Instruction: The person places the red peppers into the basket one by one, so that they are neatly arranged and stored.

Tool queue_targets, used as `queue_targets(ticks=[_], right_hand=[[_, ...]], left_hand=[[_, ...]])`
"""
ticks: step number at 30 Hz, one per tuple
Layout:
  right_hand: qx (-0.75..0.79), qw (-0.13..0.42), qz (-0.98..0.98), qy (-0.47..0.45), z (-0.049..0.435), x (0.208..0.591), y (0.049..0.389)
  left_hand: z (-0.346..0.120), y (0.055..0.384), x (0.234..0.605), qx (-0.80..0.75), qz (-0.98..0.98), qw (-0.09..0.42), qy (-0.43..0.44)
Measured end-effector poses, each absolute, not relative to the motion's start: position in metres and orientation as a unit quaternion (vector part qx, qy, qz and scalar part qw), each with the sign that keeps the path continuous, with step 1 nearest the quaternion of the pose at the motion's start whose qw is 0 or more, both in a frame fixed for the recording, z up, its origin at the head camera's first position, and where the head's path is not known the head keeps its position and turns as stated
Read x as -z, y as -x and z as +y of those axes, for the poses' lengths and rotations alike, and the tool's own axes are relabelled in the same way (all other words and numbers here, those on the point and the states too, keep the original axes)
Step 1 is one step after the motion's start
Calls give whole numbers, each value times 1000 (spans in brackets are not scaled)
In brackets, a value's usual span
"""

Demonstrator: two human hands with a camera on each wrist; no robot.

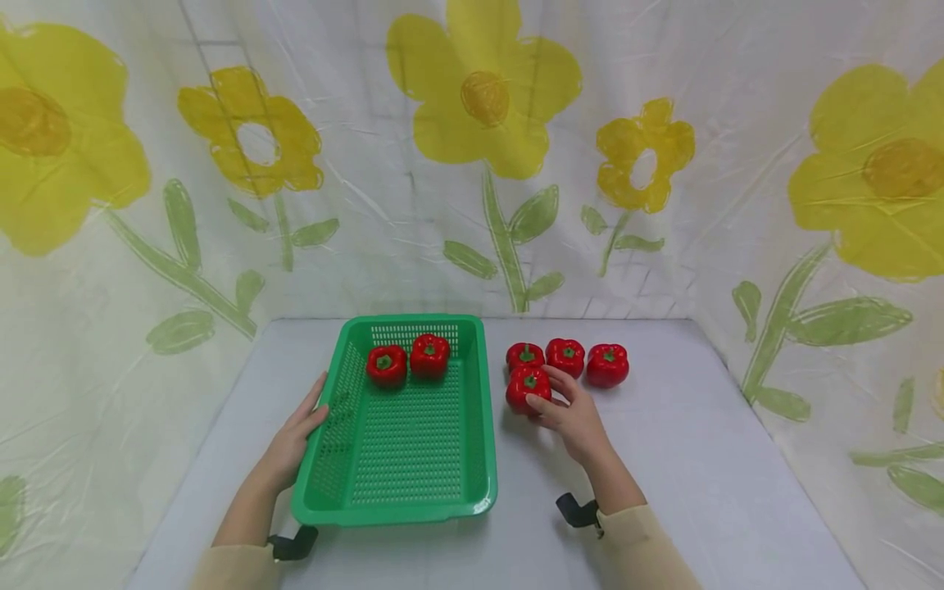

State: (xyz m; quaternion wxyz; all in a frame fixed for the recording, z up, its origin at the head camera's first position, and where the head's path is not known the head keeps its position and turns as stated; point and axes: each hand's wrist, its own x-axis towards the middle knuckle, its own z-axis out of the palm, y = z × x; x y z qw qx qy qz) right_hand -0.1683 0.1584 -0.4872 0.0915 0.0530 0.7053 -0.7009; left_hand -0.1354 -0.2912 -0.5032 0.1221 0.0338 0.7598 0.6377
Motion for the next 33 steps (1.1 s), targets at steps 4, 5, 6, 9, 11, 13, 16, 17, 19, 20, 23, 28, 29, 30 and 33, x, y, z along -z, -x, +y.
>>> queue_targets(ticks=[4,5,6,9,11,13,16,17,19,20,23,28,29,30,33], right_hand=[[709,87,697,-57,157,481,168],[711,86,696,-57,157,479,168],[711,83,696,-57,156,478,168],[715,78,693,-48,155,475,169],[718,76,690,-46,154,473,169],[722,75,687,-43,153,471,169],[724,73,684,-43,152,467,169],[726,73,683,-42,151,465,169],[728,71,681,-40,150,462,170],[730,71,679,-39,149,460,170],[737,73,671,-37,147,454,171],[746,77,661,-40,144,448,171],[748,76,658,-40,143,447,171],[751,75,655,-40,141,446,171],[755,70,651,-39,137,444,171]], left_hand=[[-291,136,503,-639,759,122,-36],[-291,136,503,-639,759,121,-37],[-291,136,503,-639,759,120,-38],[-291,136,503,-639,759,118,-42],[-291,136,504,-638,760,116,-43],[-291,136,504,-638,760,114,-44],[-291,136,504,-637,761,113,-45],[-291,136,504,-637,761,113,-44],[-292,136,504,-636,762,114,-43],[-292,136,504,-636,762,115,-42],[-293,136,503,-637,761,117,-38],[-292,136,505,-645,754,121,-42],[-292,136,505,-645,753,121,-42],[-292,136,505,-646,753,121,-43],[-291,136,504,-646,753,120,-41]])
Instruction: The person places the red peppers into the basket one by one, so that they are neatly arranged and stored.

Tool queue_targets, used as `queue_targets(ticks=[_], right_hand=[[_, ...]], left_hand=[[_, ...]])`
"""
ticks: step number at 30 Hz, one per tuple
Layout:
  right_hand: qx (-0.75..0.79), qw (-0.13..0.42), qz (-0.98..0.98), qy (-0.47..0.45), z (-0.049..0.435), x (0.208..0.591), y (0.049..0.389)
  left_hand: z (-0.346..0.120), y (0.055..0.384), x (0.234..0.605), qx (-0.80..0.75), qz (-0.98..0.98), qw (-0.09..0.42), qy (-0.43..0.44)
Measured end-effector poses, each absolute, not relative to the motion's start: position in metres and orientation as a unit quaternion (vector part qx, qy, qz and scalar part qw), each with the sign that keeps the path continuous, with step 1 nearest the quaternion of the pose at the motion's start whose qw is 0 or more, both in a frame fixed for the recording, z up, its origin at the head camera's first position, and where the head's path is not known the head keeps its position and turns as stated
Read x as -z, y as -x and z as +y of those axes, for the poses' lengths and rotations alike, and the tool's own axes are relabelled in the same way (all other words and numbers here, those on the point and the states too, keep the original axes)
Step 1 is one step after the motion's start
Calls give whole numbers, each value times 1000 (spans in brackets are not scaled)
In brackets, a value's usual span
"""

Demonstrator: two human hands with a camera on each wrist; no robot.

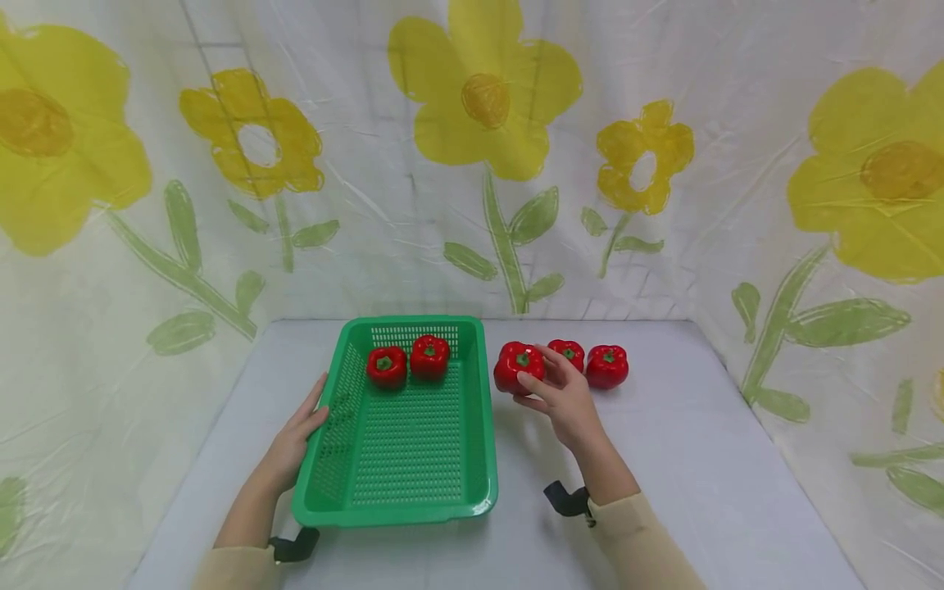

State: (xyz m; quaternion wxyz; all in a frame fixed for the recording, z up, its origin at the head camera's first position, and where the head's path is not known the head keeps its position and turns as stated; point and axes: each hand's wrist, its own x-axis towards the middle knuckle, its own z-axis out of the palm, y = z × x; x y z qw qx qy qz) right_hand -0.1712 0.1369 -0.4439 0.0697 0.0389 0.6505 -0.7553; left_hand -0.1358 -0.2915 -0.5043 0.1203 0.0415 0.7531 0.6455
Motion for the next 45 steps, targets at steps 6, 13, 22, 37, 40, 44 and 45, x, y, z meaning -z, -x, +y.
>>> queue_targets(ticks=[6,13,22,37,40,44,45], right_hand=[[758,56,649,-20,129,438,173],[757,56,651,-19,121,434,175],[762,66,644,-9,113,424,176],[776,70,627,20,94,411,183],[776,73,626,23,88,409,186],[777,77,624,24,79,406,190],[778,80,623,24,76,406,191]], left_hand=[[-292,135,504,-645,753,121,-41],[-293,135,504,-646,753,122,-42],[-293,134,505,-636,762,115,-40],[-292,134,507,-641,758,111,-40],[-292,135,507,-641,758,110,-39],[-292,136,507,-641,759,109,-41],[-292,136,507,-641,758,109,-41]])
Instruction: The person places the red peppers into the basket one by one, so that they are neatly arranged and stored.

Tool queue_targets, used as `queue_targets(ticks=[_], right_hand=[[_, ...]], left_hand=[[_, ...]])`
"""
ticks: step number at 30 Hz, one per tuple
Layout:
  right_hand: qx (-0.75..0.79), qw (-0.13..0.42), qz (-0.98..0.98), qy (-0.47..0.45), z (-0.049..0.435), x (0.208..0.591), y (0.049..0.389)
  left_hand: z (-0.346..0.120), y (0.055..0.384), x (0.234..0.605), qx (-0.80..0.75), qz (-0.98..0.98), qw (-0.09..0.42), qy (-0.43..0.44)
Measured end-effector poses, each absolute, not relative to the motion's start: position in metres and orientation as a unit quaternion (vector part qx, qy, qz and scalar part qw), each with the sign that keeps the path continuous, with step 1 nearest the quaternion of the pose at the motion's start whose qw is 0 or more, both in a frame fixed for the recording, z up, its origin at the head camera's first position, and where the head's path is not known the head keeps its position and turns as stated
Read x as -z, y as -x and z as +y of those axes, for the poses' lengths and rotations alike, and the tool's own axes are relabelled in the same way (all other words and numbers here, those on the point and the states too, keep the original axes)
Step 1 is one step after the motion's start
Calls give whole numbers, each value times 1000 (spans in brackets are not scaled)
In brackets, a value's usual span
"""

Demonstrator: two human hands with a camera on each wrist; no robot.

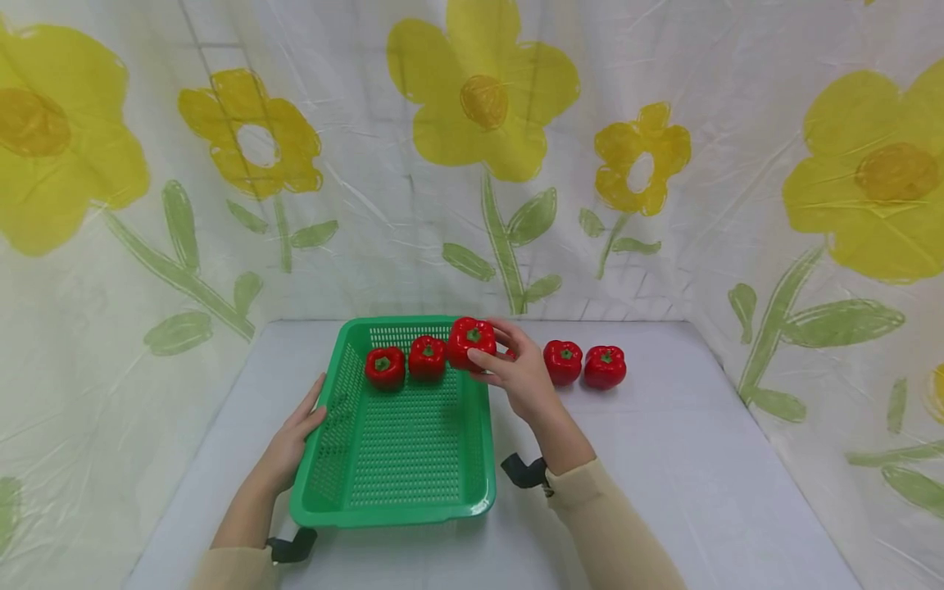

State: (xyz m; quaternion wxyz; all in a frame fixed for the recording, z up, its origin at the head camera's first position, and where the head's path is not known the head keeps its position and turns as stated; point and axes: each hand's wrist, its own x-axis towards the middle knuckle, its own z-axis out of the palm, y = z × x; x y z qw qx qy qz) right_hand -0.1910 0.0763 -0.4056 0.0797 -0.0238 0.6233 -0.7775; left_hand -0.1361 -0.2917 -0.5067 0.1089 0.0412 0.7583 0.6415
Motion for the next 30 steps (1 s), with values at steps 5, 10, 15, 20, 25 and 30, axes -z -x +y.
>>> queue_targets(ticks=[5,10,15,20,25,30], right_hand=[[776,94,623,24,65,403,196],[775,101,624,23,56,399,197],[777,97,622,15,50,396,199],[779,98,620,10,44,399,202],[781,110,615,18,37,400,204],[779,122,615,20,29,402,205]], left_hand=[[-291,136,506,-643,756,112,-37],[-291,136,506,-646,754,115,-35],[-292,136,506,-646,754,115,-37],[-291,136,505,-646,754,115,-36],[-291,135,506,-647,753,116,-35],[-291,136,506,-649,751,118,-31]])
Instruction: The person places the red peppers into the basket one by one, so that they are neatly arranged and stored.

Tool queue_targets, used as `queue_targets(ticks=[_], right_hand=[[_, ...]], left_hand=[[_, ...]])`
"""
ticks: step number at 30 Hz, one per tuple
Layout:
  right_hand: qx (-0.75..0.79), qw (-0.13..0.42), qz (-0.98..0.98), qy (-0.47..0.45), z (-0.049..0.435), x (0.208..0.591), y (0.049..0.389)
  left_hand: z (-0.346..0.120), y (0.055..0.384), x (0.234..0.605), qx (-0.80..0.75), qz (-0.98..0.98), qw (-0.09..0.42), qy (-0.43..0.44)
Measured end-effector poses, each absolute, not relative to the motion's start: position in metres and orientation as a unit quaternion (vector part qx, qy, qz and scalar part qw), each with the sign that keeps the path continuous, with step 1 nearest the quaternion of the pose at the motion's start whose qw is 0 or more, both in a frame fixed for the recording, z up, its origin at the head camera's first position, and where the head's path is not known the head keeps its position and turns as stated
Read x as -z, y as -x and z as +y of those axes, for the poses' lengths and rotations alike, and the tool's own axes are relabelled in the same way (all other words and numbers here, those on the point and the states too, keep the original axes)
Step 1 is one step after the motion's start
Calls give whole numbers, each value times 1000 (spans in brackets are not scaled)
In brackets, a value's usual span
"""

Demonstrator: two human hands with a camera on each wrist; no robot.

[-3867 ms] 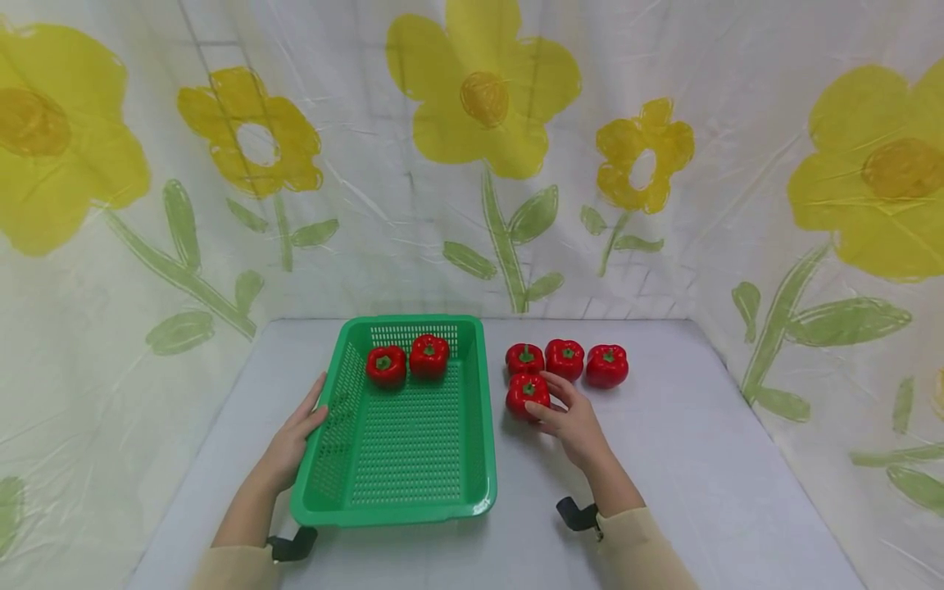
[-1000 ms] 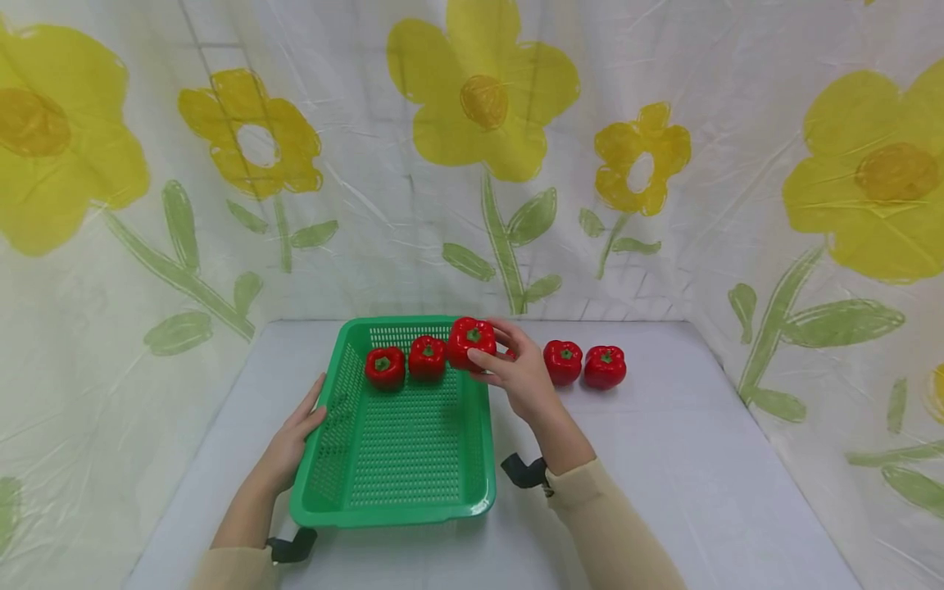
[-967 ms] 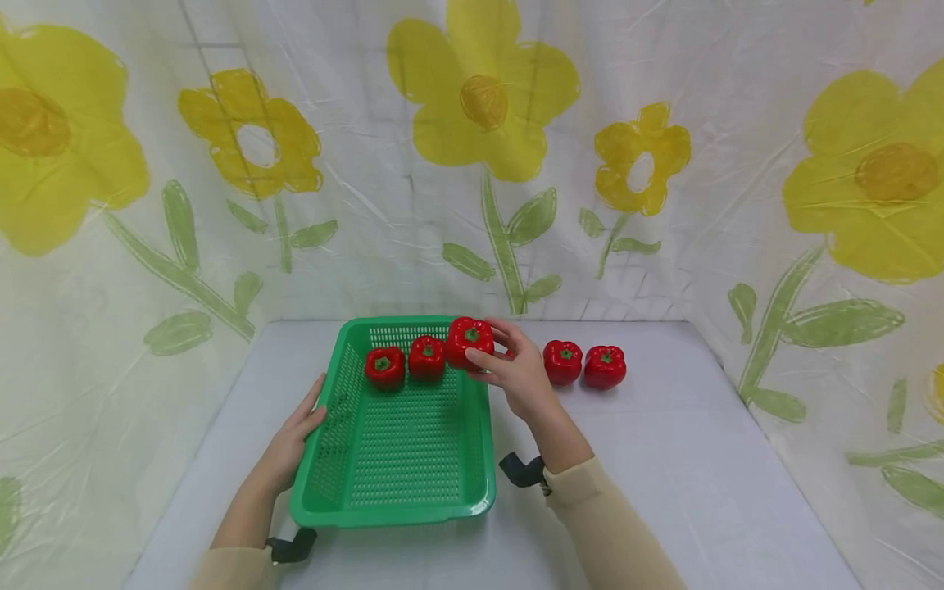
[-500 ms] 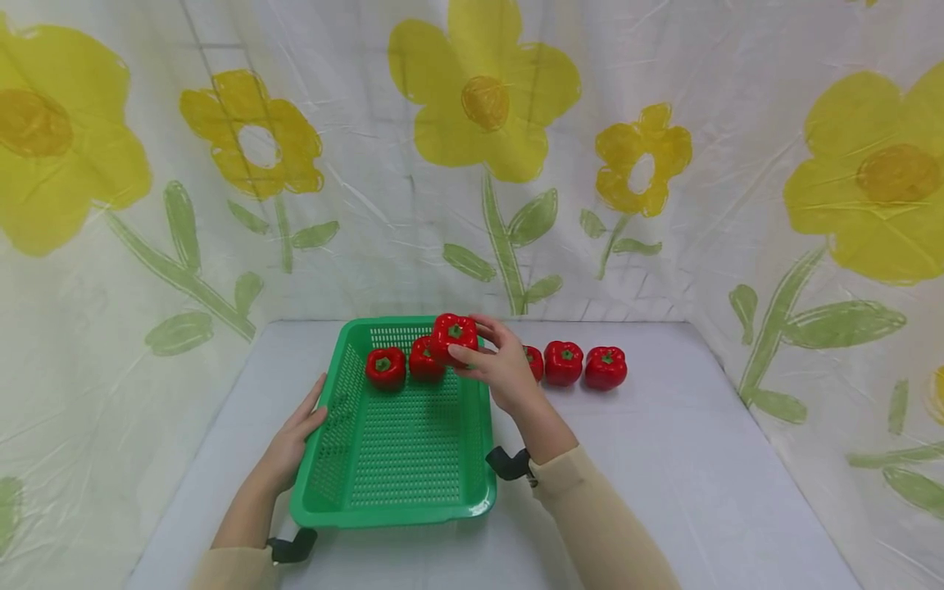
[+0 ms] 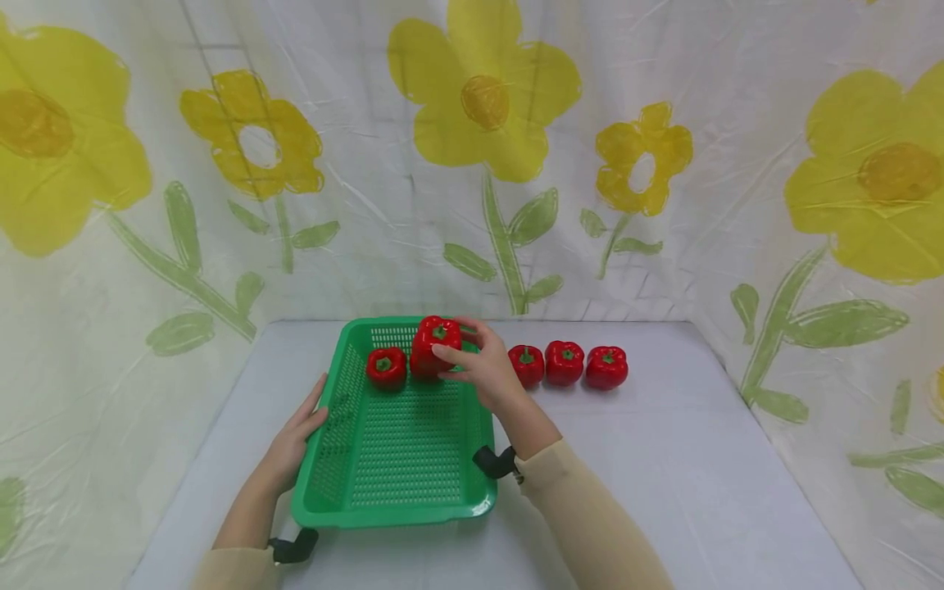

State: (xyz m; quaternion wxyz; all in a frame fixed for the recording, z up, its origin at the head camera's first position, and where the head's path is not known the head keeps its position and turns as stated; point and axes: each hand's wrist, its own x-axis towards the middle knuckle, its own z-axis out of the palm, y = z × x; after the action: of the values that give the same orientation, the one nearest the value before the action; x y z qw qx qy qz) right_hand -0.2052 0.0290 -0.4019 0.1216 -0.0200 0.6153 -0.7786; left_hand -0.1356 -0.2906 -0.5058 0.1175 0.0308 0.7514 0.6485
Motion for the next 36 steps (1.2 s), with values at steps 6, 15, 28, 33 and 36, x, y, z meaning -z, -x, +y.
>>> queue_targets(ticks=[6,15,28,33,36], right_hand=[[768,133,626,19,17,404,206],[735,144,662,21,3,411,207],[727,172,664,10,-13,419,207],[712,184,677,3,-20,425,208],[710,188,679,1,-23,428,208]], left_hand=[[-291,136,506,-649,751,119,-28],[-290,136,506,-651,749,117,-28],[-290,136,506,-648,753,112,-29],[-289,136,506,-649,752,113,-28],[-289,136,506,-649,752,113,-29]])
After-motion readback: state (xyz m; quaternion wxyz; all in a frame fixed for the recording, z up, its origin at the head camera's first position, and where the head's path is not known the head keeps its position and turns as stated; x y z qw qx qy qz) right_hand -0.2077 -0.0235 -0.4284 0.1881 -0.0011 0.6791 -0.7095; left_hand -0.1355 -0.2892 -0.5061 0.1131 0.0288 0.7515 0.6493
